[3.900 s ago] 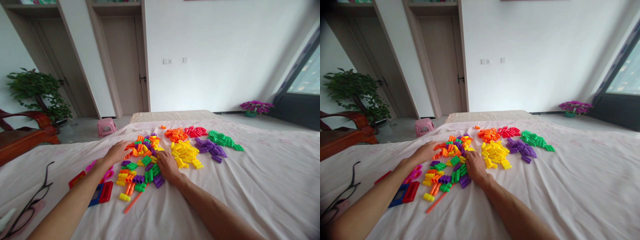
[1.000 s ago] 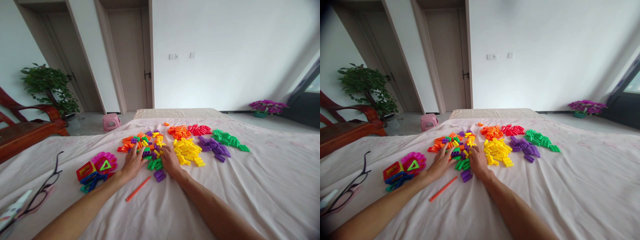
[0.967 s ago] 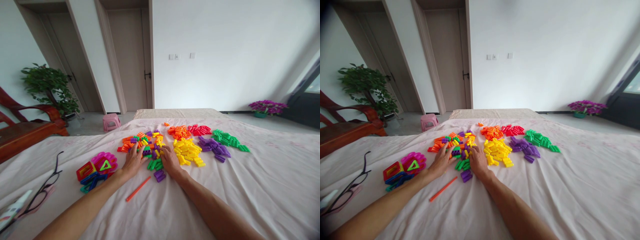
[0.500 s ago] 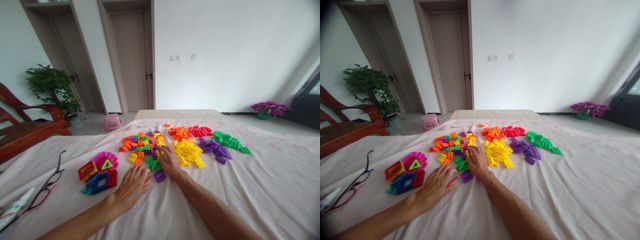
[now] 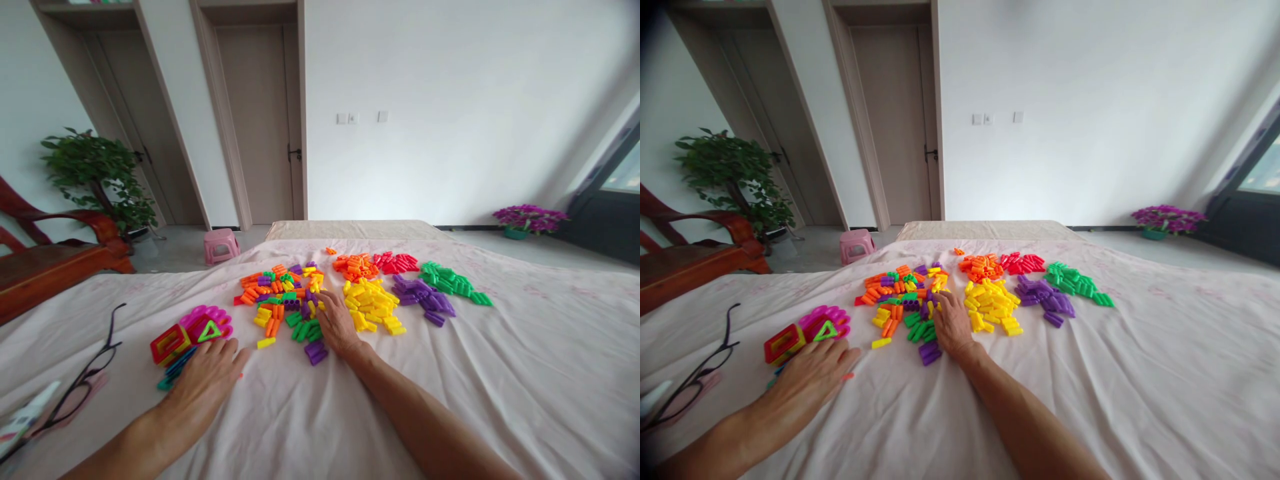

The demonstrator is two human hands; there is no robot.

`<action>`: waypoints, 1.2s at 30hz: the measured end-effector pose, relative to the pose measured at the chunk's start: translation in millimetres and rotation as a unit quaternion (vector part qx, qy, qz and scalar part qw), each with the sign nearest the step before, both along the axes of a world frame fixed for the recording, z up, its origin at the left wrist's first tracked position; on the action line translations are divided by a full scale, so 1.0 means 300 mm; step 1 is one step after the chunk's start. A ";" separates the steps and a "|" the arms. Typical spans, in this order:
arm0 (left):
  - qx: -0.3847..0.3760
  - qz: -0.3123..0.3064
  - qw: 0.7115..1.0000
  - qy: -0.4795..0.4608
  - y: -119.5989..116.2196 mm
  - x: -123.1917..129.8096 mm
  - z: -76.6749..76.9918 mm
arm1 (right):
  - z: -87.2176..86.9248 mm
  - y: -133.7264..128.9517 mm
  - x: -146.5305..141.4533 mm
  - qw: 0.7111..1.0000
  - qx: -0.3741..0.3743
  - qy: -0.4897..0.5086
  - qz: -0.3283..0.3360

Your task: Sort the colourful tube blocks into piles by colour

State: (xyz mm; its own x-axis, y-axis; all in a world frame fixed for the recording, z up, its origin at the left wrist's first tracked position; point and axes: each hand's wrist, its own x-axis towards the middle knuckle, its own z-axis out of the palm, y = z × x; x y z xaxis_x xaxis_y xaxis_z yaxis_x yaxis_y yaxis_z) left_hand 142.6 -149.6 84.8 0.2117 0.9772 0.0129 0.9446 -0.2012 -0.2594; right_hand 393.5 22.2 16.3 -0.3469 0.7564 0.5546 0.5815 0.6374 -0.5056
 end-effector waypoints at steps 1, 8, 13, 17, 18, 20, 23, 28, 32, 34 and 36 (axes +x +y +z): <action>0.015 -0.020 0.999 -0.023 -0.004 0.020 -0.005 | -0.003 0.003 0.000 1.000 -0.007 0.006 0.001; 0.087 -0.102 0.973 -0.188 0.097 0.315 -0.187 | 0.009 -0.005 0.006 0.997 -0.048 0.060 0.015; 0.147 -0.038 0.967 -0.206 0.263 0.379 -0.225 | 0.016 -0.009 0.012 0.993 -0.071 0.093 0.032; 0.184 -0.016 0.966 -0.179 0.372 0.316 -0.212 | 0.007 0.001 0.011 0.992 -0.084 0.092 0.035; 0.192 -0.017 0.966 -0.173 0.395 0.298 -0.211 | 0.003 0.005 0.011 0.991 -0.083 0.094 0.037; 0.204 -0.021 0.965 -0.161 0.437 0.270 -0.212 | -0.005 0.012 0.009 0.992 -0.076 0.096 0.043; 0.217 -0.010 0.963 -0.161 0.479 0.246 -0.202 | -0.016 0.021 0.006 0.994 -0.064 0.089 0.031; 0.263 -0.002 0.939 -0.222 0.459 0.191 -0.083 | -0.003 -0.002 0.003 1.000 -0.014 0.017 -0.019; 0.364 -0.005 0.879 -0.308 0.384 0.037 0.055 | 0.022 -0.041 -0.012 0.993 -0.013 -0.090 -0.072; 0.413 0.036 0.836 -0.359 0.345 -0.091 0.087 | 0.029 -0.049 -0.021 0.988 -0.019 -0.123 -0.091; 0.457 0.125 0.784 -0.400 0.310 -0.238 0.083 | 0.032 -0.048 -0.026 0.984 -0.025 -0.144 -0.099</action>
